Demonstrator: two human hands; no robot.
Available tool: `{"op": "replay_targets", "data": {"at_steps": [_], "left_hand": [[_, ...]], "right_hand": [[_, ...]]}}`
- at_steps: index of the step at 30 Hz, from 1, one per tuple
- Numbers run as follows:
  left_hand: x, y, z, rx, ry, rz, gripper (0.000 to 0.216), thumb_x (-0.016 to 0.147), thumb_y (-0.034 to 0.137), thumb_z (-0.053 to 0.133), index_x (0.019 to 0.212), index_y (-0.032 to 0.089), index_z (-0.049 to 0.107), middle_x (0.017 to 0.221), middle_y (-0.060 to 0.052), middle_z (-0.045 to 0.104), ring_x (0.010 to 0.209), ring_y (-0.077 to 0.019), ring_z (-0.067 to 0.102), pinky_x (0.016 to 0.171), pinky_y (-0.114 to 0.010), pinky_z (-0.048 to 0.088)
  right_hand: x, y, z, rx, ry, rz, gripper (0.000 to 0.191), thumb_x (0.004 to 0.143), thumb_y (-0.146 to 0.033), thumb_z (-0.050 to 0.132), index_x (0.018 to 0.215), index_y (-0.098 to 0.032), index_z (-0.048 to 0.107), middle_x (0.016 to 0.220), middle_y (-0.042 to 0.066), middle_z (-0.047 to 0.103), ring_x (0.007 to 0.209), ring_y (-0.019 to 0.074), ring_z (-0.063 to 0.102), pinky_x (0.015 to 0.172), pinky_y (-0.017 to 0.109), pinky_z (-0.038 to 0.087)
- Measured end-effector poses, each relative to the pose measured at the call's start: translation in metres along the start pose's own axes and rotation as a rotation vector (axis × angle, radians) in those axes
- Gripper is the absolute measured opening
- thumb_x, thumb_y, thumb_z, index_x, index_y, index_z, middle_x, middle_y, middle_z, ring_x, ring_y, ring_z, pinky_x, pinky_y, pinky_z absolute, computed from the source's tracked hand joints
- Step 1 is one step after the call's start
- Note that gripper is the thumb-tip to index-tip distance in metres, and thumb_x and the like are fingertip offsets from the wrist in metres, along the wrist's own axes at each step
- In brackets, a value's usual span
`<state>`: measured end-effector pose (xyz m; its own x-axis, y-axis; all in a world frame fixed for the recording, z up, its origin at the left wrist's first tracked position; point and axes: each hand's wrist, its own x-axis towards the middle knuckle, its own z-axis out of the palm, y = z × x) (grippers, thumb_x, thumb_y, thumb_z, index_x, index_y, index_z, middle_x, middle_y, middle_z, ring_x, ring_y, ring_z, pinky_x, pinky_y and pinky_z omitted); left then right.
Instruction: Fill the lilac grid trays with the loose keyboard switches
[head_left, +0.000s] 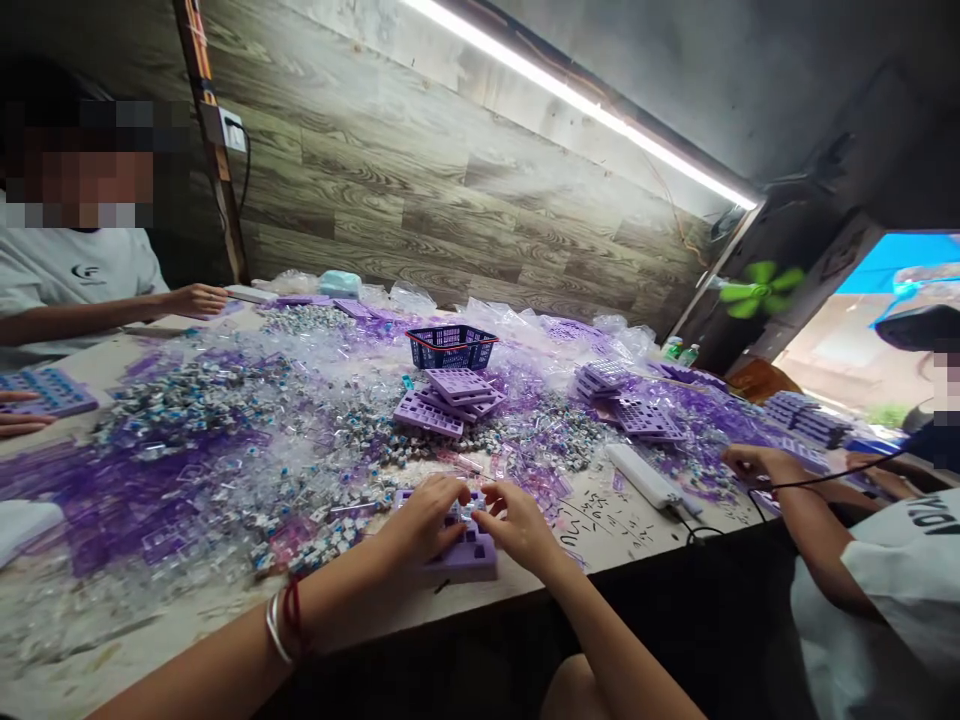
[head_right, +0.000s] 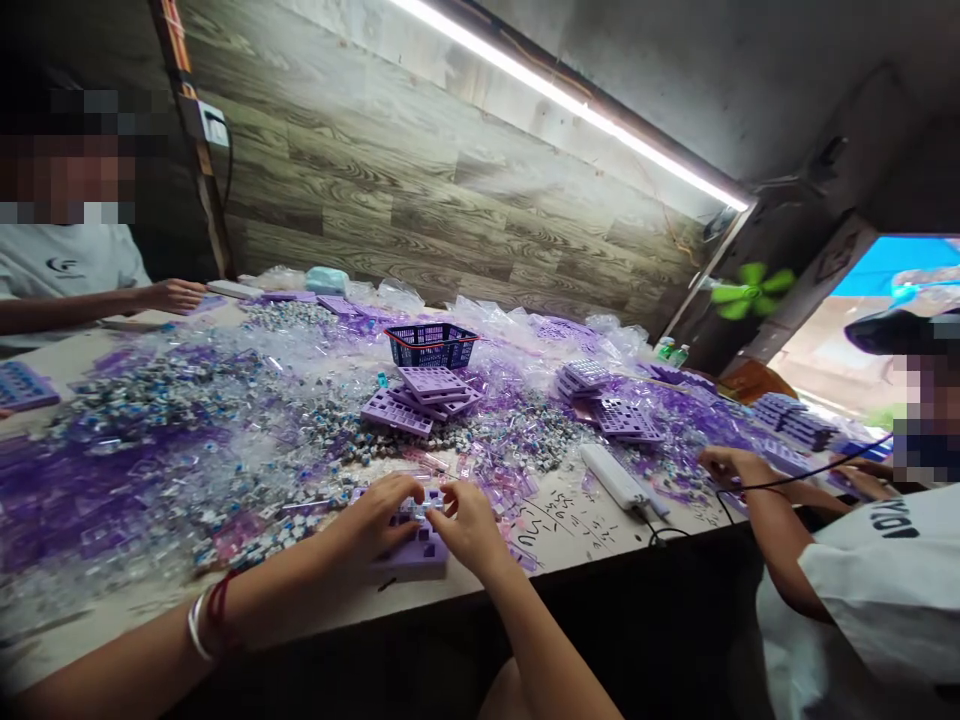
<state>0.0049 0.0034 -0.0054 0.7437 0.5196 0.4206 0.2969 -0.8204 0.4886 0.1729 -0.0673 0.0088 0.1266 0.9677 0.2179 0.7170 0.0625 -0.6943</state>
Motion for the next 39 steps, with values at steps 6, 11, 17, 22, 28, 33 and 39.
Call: {"op": "replay_targets", "data": {"at_steps": [6,11,17,22,28,33,39], "left_hand": [[-0.001,0.006,-0.005,0.052,0.012,0.055,0.024,0.072,0.011,0.058,0.094,0.018,0.054,0.102,-0.006,0.060,0.101,-0.0226,0.053,0.092,-0.036,0.044],[-0.004,0.005,-0.010,0.210,0.025,0.002,0.051,0.072,0.028,0.065,0.119,0.016,0.050,0.123,-0.014,0.054,0.116,-0.0304,0.046,0.100,-0.046,0.038],[-0.005,0.010,-0.011,0.255,-0.042,-0.087,0.043,0.073,0.023,0.060,0.115,0.016,0.053,0.112,-0.012,0.059,0.109,-0.0302,0.048,0.093,-0.044,0.042],[-0.005,0.016,-0.016,0.239,0.077,-0.045,0.040,0.070,0.022,0.063,0.108,0.017,0.053,0.107,-0.011,0.059,0.105,-0.0294,0.050,0.091,-0.043,0.041],[-0.006,0.017,-0.017,0.198,0.197,-0.003,0.039,0.068,0.021,0.064,0.106,0.019,0.051,0.111,-0.009,0.060,0.107,-0.0282,0.049,0.093,-0.043,0.039],[-0.005,0.015,-0.016,0.189,0.201,0.030,0.051,0.065,0.026,0.069,0.112,0.018,0.050,0.114,-0.010,0.058,0.109,-0.0292,0.048,0.095,-0.043,0.038],[-0.003,0.008,-0.014,0.256,0.148,-0.066,0.065,0.068,0.048,0.070,0.121,0.017,0.048,0.116,-0.013,0.060,0.104,-0.0319,0.054,0.091,-0.045,0.040]], "right_hand": [[0.007,-0.001,0.008,0.081,-0.016,0.138,0.025,0.069,-0.029,0.069,0.088,-0.013,0.062,0.077,0.003,0.061,0.067,0.0153,0.056,0.060,0.026,0.044],[0.009,0.002,0.008,0.265,-0.082,0.280,0.039,0.065,-0.033,0.073,0.095,-0.013,0.057,0.066,-0.002,0.056,0.061,0.0144,0.055,0.053,0.024,0.041],[0.009,-0.002,0.007,0.324,-0.111,0.373,0.051,0.059,-0.028,0.074,0.104,-0.014,0.054,0.075,-0.001,0.057,0.063,0.0132,0.056,0.051,0.023,0.041],[0.011,-0.007,0.003,0.511,-0.116,0.340,0.055,0.052,-0.025,0.079,0.101,-0.017,0.057,0.081,-0.001,0.061,0.069,0.0147,0.060,0.056,0.024,0.046],[0.004,-0.021,-0.001,0.846,-0.315,0.285,0.038,0.061,-0.029,0.077,0.094,-0.015,0.065,0.082,0.002,0.067,0.072,0.0145,0.062,0.066,0.025,0.047],[0.000,-0.028,0.003,0.975,-0.344,0.310,0.039,0.061,-0.026,0.077,0.097,-0.016,0.065,0.083,0.001,0.068,0.068,0.0123,0.061,0.063,0.022,0.045],[0.002,-0.034,0.006,1.021,-0.311,0.363,0.042,0.056,-0.024,0.079,0.095,-0.016,0.063,0.080,0.001,0.067,0.068,0.0130,0.062,0.063,0.023,0.046]]}}
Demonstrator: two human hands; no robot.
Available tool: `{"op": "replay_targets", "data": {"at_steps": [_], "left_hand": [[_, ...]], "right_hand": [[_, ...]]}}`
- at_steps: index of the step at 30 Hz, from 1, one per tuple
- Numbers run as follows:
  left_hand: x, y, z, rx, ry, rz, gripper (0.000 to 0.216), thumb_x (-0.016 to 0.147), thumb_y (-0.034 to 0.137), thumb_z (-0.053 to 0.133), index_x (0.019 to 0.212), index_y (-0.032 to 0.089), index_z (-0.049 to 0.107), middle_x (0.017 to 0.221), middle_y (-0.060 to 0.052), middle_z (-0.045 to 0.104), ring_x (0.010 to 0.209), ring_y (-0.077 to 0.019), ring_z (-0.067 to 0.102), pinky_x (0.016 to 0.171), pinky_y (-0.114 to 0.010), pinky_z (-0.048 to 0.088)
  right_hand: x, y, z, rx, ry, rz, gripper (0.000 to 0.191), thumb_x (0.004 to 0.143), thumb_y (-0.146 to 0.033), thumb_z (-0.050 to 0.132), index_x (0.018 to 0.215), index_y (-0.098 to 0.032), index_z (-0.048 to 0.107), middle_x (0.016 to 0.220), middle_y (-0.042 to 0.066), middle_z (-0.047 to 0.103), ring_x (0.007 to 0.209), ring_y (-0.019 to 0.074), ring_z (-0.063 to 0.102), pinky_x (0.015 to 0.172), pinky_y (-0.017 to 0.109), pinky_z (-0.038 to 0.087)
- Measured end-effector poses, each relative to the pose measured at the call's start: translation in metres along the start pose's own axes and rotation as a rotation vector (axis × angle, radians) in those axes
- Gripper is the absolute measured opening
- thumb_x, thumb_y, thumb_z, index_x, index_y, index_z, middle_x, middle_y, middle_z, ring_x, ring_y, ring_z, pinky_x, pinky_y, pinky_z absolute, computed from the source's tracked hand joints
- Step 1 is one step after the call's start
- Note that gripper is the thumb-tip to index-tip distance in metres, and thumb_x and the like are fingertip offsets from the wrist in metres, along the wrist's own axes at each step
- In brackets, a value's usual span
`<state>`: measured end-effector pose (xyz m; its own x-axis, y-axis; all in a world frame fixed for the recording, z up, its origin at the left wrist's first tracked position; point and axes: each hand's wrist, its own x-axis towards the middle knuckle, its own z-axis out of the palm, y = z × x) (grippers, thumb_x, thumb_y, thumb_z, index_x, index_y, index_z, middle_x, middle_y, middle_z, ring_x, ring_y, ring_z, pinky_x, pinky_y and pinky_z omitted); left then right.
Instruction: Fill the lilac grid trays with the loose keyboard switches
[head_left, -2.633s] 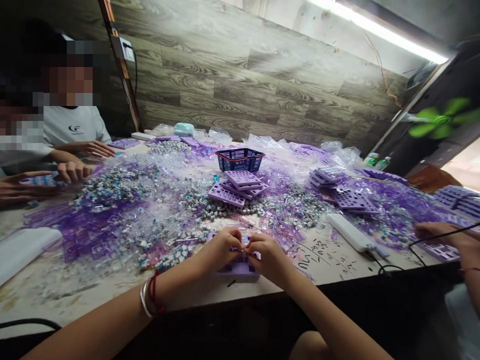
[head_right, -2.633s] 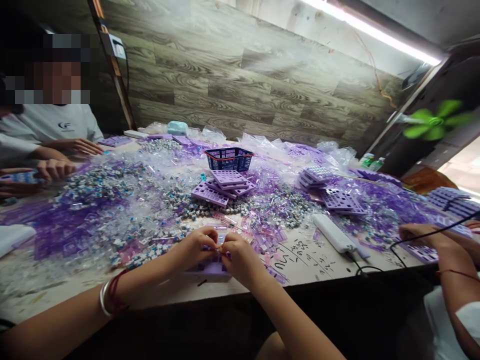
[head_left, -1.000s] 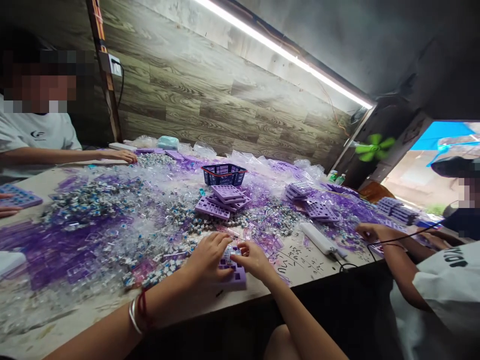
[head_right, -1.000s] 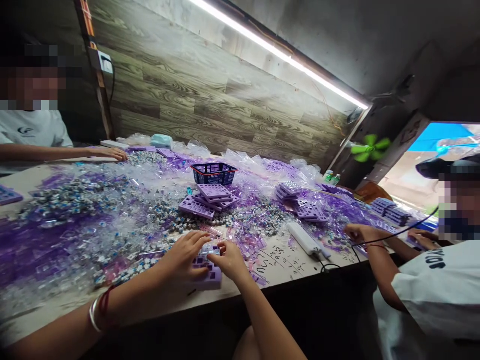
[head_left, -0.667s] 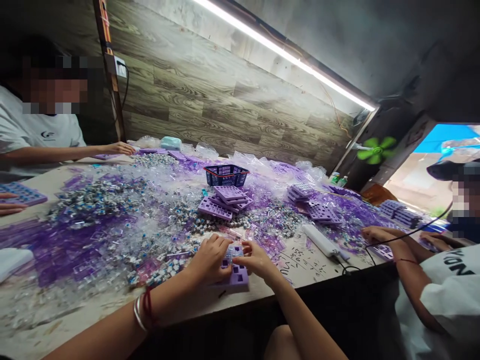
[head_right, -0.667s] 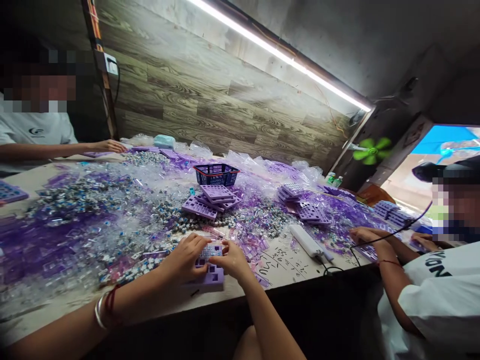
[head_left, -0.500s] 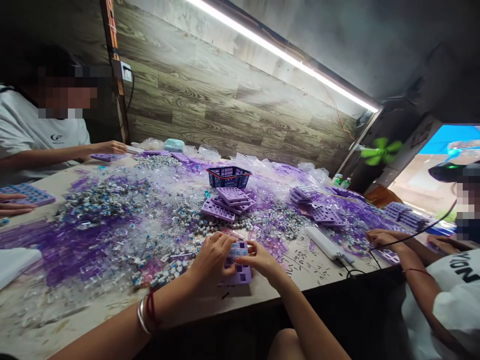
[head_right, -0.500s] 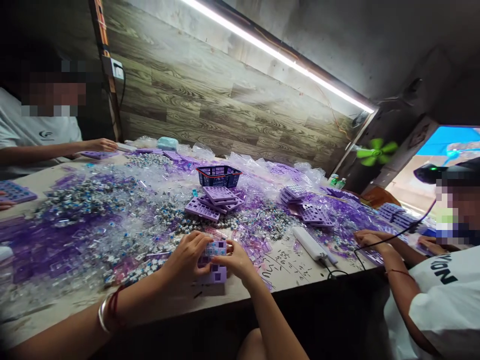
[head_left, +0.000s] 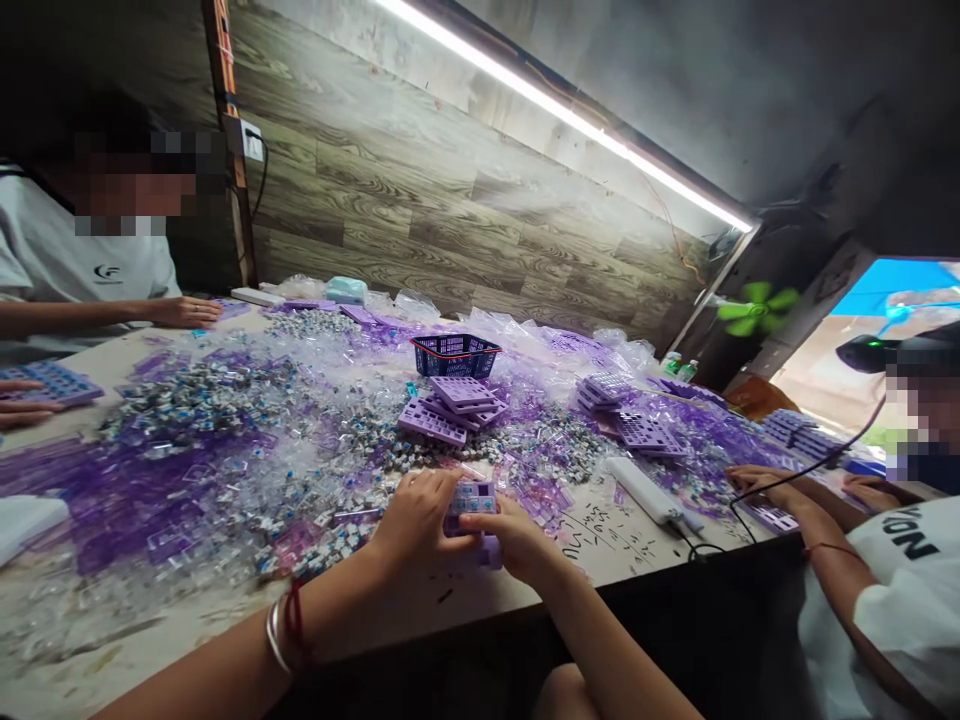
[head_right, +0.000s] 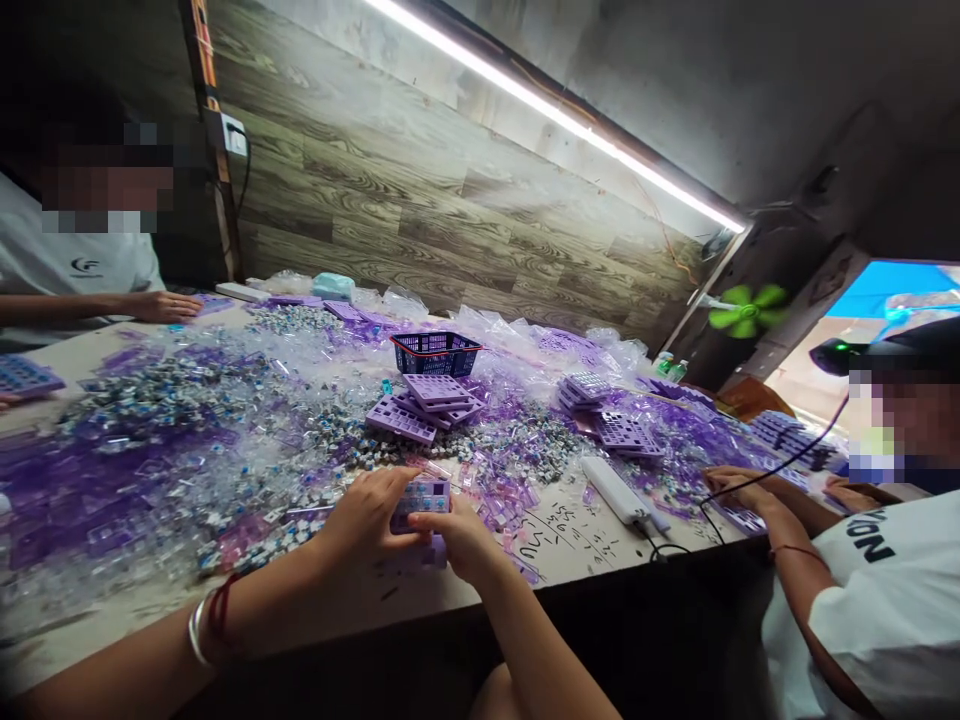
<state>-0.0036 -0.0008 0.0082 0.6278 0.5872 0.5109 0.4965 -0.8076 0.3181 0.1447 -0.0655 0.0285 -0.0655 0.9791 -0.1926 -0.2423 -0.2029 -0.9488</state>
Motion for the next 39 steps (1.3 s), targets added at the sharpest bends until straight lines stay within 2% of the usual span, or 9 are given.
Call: {"op": "replay_targets", "data": {"at_steps": [8,16,23,27,31,36,39], "left_hand": [[-0.003,-0.003,0.003,0.014,-0.035,0.011,0.060,0.071,0.041,0.069,0.122,0.019,0.047,0.116,-0.012,0.061,0.104,-0.0303,0.056,0.090,-0.042,0.042],[-0.001,0.002,0.003,0.017,-0.111,0.011,0.061,0.069,0.031,0.065,0.125,0.014,0.047,0.115,-0.014,0.061,0.106,-0.0317,0.055,0.092,-0.045,0.042],[0.001,0.006,-0.001,0.017,-0.112,0.018,0.056,0.067,0.027,0.063,0.120,0.013,0.050,0.113,-0.015,0.061,0.103,-0.0320,0.056,0.090,-0.046,0.043],[0.001,0.006,-0.005,0.025,-0.072,0.039,0.046,0.069,0.029,0.064,0.111,0.014,0.054,0.113,-0.013,0.061,0.104,-0.0315,0.055,0.090,-0.047,0.043],[0.001,0.005,-0.009,-0.003,0.001,0.080,0.052,0.069,0.030,0.065,0.117,0.015,0.051,0.117,-0.012,0.059,0.107,-0.0302,0.053,0.095,-0.048,0.041],[0.000,0.002,-0.008,-0.093,-0.015,0.039,0.046,0.080,0.034,0.054,0.122,0.015,0.048,0.120,-0.013,0.058,0.110,-0.0286,0.052,0.095,-0.045,0.042],[-0.001,-0.001,-0.005,-0.113,-0.020,0.000,0.040,0.092,0.038,0.038,0.124,0.016,0.047,0.119,-0.012,0.057,0.110,-0.0269,0.052,0.093,-0.045,0.043]], "right_hand": [[0.002,0.011,0.006,0.083,0.085,0.048,0.043,0.050,-0.020,0.078,0.090,-0.015,0.063,0.079,0.001,0.067,0.071,0.0152,0.062,0.065,0.024,0.045],[-0.001,0.012,0.015,0.114,0.182,0.061,0.034,0.046,-0.015,0.071,0.079,-0.014,0.063,0.068,0.000,0.065,0.060,0.0133,0.059,0.059,0.024,0.044],[0.000,0.014,0.016,0.120,0.235,0.030,0.037,0.046,-0.010,0.065,0.083,-0.015,0.063,0.067,-0.001,0.065,0.059,0.0122,0.057,0.057,0.022,0.043],[-0.004,0.011,0.016,0.117,0.191,-0.030,0.038,0.051,-0.015,0.070,0.088,-0.015,0.063,0.072,0.000,0.065,0.064,0.0134,0.059,0.063,0.024,0.045],[-0.008,0.009,0.012,0.018,0.211,-0.189,0.046,0.056,-0.021,0.076,0.100,-0.014,0.063,0.087,0.003,0.068,0.078,0.0167,0.062,0.073,0.027,0.046],[-0.008,0.008,0.005,0.042,0.169,-0.101,0.042,0.062,-0.037,0.076,0.094,-0.013,0.064,0.074,0.002,0.065,0.064,0.0144,0.059,0.064,0.026,0.045],[-0.009,0.005,0.004,0.049,0.114,-0.094,0.043,0.063,-0.038,0.077,0.096,-0.013,0.064,0.079,0.003,0.066,0.068,0.0152,0.061,0.067,0.027,0.046]]}}
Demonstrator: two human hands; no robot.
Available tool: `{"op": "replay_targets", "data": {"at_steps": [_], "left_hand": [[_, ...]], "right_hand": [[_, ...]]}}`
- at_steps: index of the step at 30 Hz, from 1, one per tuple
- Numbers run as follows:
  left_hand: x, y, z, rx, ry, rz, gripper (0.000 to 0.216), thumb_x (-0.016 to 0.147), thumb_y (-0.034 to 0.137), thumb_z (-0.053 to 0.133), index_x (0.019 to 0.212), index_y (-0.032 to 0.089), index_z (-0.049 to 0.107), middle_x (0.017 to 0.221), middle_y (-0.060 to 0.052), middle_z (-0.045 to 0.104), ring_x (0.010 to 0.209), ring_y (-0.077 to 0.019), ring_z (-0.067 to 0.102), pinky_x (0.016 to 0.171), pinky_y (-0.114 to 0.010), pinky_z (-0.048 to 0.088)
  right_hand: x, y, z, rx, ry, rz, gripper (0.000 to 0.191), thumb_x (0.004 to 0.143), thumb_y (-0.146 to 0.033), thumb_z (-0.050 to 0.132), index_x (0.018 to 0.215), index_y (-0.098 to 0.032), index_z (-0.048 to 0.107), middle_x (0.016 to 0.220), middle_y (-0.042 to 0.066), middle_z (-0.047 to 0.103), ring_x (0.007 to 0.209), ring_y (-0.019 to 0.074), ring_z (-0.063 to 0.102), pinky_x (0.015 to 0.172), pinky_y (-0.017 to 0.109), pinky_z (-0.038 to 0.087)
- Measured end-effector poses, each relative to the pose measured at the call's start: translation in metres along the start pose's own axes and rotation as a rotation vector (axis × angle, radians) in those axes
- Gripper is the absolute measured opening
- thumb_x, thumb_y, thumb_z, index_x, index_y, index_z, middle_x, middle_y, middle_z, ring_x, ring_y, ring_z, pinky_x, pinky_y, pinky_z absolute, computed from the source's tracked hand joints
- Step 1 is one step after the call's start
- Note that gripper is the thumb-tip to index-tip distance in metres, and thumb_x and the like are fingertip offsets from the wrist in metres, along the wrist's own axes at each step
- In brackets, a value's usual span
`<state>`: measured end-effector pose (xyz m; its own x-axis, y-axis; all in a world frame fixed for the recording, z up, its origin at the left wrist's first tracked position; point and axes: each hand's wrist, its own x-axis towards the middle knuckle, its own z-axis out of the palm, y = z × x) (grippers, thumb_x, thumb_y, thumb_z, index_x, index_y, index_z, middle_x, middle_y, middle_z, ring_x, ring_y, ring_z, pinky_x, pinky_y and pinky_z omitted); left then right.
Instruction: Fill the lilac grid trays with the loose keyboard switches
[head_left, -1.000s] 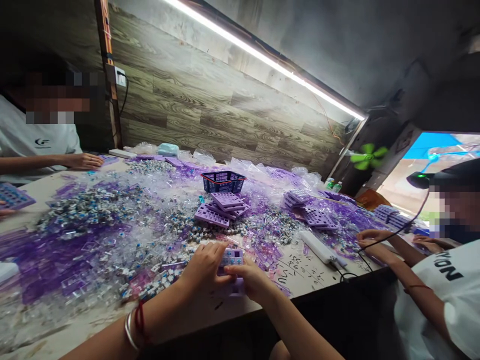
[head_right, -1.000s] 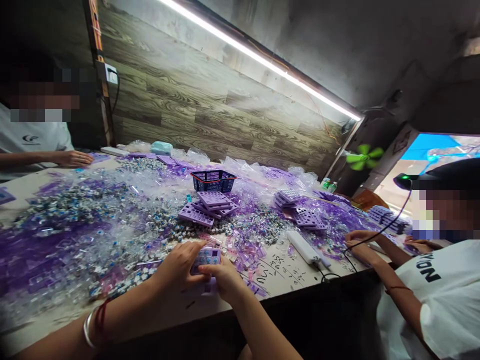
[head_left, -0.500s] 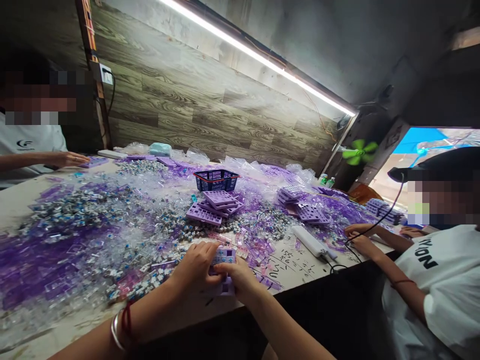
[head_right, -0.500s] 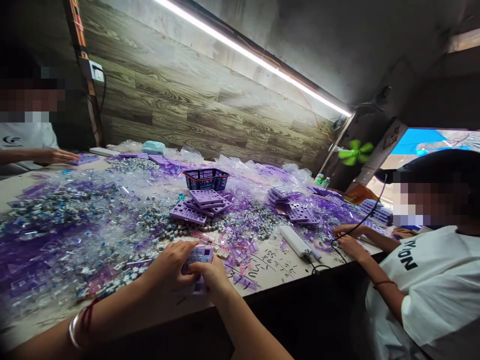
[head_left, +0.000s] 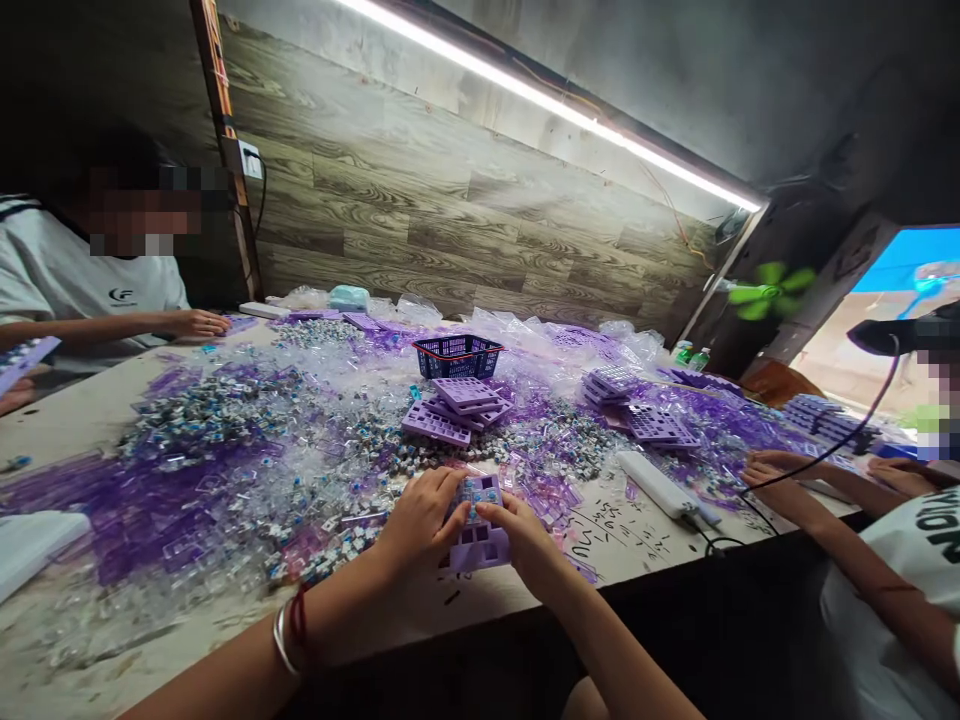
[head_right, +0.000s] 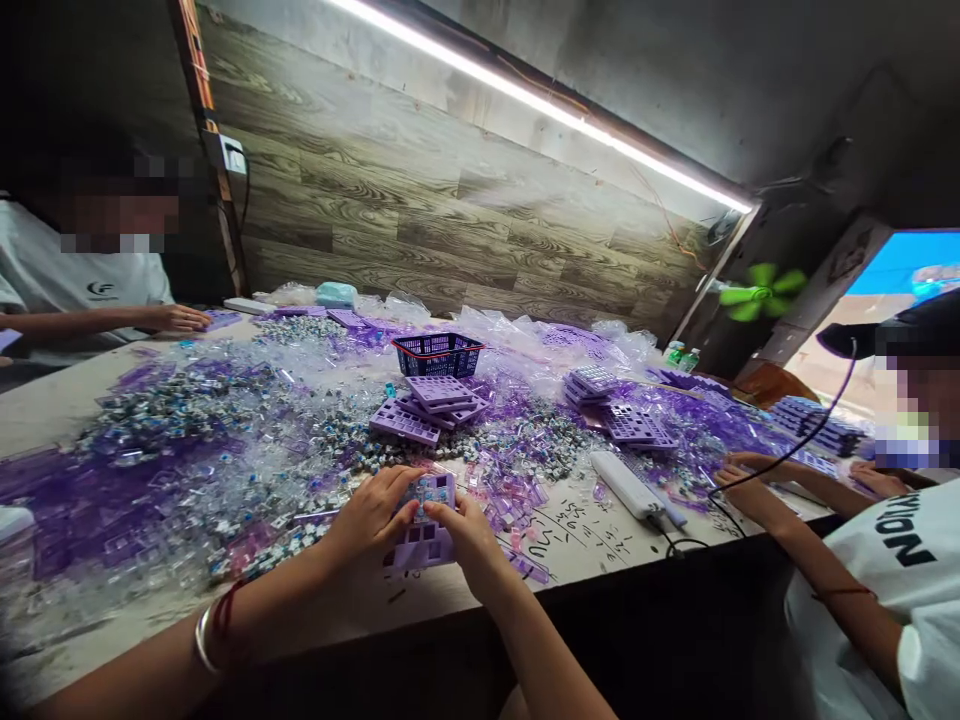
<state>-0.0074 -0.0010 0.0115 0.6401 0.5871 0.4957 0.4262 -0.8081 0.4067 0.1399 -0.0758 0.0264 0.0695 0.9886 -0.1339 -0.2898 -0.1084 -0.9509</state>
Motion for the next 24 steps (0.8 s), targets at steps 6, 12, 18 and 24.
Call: {"op": "replay_targets", "data": {"at_steps": [6,12,18,24], "left_hand": [[-0.001,-0.003,0.002,0.106,0.031,-0.015,0.037,0.094,0.036,0.036,0.124,0.018,0.047,0.121,-0.011,0.055,0.112,-0.0279,0.048,0.097,-0.048,0.038],[0.000,-0.010,0.003,0.161,-0.004,0.091,0.042,0.096,0.043,0.033,0.129,0.018,0.042,0.127,-0.012,0.051,0.114,-0.0279,0.046,0.100,-0.048,0.034],[0.001,-0.010,0.001,0.155,-0.017,0.151,0.042,0.096,0.047,0.033,0.127,0.021,0.043,0.123,-0.010,0.053,0.111,-0.0276,0.048,0.095,-0.047,0.036],[0.002,-0.004,-0.005,0.123,-0.025,0.144,0.036,0.093,0.039,0.041,0.123,0.022,0.047,0.123,-0.010,0.054,0.113,-0.0281,0.049,0.095,-0.046,0.037]], "right_hand": [[-0.003,0.006,0.002,-0.049,-0.061,-0.065,0.058,0.064,-0.034,0.079,0.116,-0.020,0.056,0.105,0.004,0.066,0.096,0.0205,0.061,0.085,0.033,0.045],[0.002,0.015,0.001,-0.052,-0.018,-0.094,0.060,0.063,-0.032,0.079,0.116,-0.019,0.056,0.100,0.004,0.067,0.092,0.0192,0.062,0.083,0.031,0.046],[0.005,0.014,-0.002,-0.042,-0.003,0.018,0.044,0.053,-0.020,0.077,0.095,-0.014,0.065,0.080,0.002,0.068,0.072,0.0169,0.062,0.072,0.029,0.045],[-0.002,0.003,0.005,0.005,0.006,0.090,0.039,0.049,-0.014,0.073,0.088,-0.014,0.067,0.074,0.001,0.068,0.066,0.0149,0.060,0.068,0.027,0.044]]}}
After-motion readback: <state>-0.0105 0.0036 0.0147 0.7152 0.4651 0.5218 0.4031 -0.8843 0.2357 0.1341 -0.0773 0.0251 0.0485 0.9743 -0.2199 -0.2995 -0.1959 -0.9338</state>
